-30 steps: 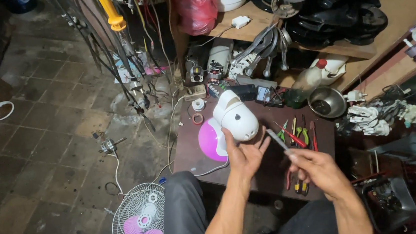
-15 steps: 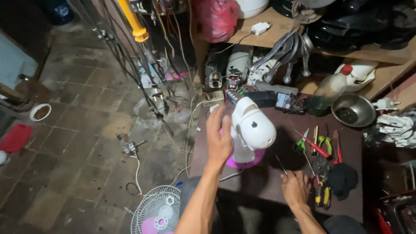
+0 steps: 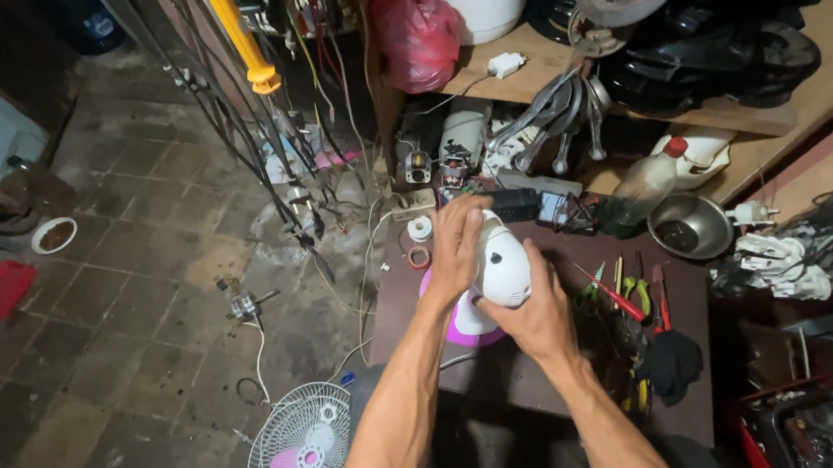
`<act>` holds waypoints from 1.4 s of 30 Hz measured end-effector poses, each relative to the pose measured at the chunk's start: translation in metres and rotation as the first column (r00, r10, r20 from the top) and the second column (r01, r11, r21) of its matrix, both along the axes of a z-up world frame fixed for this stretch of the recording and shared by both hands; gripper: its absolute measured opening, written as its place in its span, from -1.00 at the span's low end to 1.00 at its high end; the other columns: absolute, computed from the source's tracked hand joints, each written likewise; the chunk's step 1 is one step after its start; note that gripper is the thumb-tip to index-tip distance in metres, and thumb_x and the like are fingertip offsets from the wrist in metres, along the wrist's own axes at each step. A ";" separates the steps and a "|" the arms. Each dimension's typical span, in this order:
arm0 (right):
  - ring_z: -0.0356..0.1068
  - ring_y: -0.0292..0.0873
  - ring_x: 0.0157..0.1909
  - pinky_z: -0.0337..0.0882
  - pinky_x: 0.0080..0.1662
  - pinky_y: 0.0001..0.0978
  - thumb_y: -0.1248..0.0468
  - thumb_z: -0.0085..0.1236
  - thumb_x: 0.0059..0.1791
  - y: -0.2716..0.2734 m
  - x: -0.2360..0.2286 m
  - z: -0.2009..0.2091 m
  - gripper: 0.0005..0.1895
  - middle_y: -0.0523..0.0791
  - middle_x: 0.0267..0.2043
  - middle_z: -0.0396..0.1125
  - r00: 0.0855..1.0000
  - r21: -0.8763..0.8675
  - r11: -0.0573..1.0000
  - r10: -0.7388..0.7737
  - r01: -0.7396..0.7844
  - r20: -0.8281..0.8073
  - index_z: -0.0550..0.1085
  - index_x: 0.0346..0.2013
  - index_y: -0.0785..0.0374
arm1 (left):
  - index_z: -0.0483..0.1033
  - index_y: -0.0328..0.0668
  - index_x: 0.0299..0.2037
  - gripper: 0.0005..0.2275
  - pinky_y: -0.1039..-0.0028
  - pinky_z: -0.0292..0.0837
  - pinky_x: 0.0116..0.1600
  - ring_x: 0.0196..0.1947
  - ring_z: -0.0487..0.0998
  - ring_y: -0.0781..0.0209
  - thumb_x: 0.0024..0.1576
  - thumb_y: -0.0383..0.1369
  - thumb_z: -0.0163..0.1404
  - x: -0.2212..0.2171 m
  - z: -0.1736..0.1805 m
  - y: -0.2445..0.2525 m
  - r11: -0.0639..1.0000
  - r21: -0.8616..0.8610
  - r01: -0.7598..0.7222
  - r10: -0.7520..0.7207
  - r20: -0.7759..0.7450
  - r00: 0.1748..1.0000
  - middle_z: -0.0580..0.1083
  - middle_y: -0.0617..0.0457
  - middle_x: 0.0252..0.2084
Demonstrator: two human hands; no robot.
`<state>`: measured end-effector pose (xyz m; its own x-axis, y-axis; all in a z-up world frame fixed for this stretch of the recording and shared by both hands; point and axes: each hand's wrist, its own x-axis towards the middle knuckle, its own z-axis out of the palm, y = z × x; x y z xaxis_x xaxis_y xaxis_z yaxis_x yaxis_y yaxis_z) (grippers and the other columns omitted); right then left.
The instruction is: The person disassembles a small white and pink electric fan on a cluttered workbench. They use a screwdriver to remove screws from the fan's casing, then use pliers to detach a component from the motor shaft.
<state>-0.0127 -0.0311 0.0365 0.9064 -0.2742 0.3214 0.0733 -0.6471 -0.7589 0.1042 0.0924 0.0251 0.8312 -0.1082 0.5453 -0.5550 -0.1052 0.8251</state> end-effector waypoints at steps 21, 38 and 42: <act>0.25 0.12 0.27 0.32 0.18 -0.06 0.13 0.54 -0.47 -0.055 -0.112 -0.020 0.22 0.03 0.33 0.19 0.833 0.079 0.942 -0.248 0.327 -0.495 0.09 0.39 0.13 | 0.27 -0.09 0.34 -0.54 0.19 0.02 0.44 0.40 0.19 0.08 0.32 -0.07 -0.34 -0.067 -0.005 0.028 0.962 -0.061 -0.267 0.254 -0.171 0.952 0.29 -0.05 0.37; 0.24 0.11 0.20 0.24 0.07 0.05 -0.08 0.16 -0.24 0.017 -0.192 -0.137 -0.14 -0.08 0.29 0.27 0.981 -0.360 0.924 -0.173 0.130 -0.092 0.25 0.31 0.09 | 0.23 -0.12 0.33 -0.28 0.32 0.19 0.34 0.35 0.31 0.10 0.02 0.07 0.13 -0.284 -0.105 0.025 0.978 0.194 0.078 0.079 -0.686 0.724 0.30 -0.05 0.34; 0.24 0.08 0.23 0.21 0.04 0.04 0.04 0.24 -0.27 0.016 -0.198 -0.146 -0.11 -0.08 0.31 0.27 0.982 -0.365 0.921 -0.172 0.133 -0.075 0.21 0.34 0.11 | 0.11 -0.07 0.39 -0.12 0.33 0.18 0.36 0.40 0.25 0.15 -0.12 0.06 0.23 -0.287 -0.092 0.022 0.978 0.182 0.099 0.073 -0.752 0.656 0.27 0.02 0.39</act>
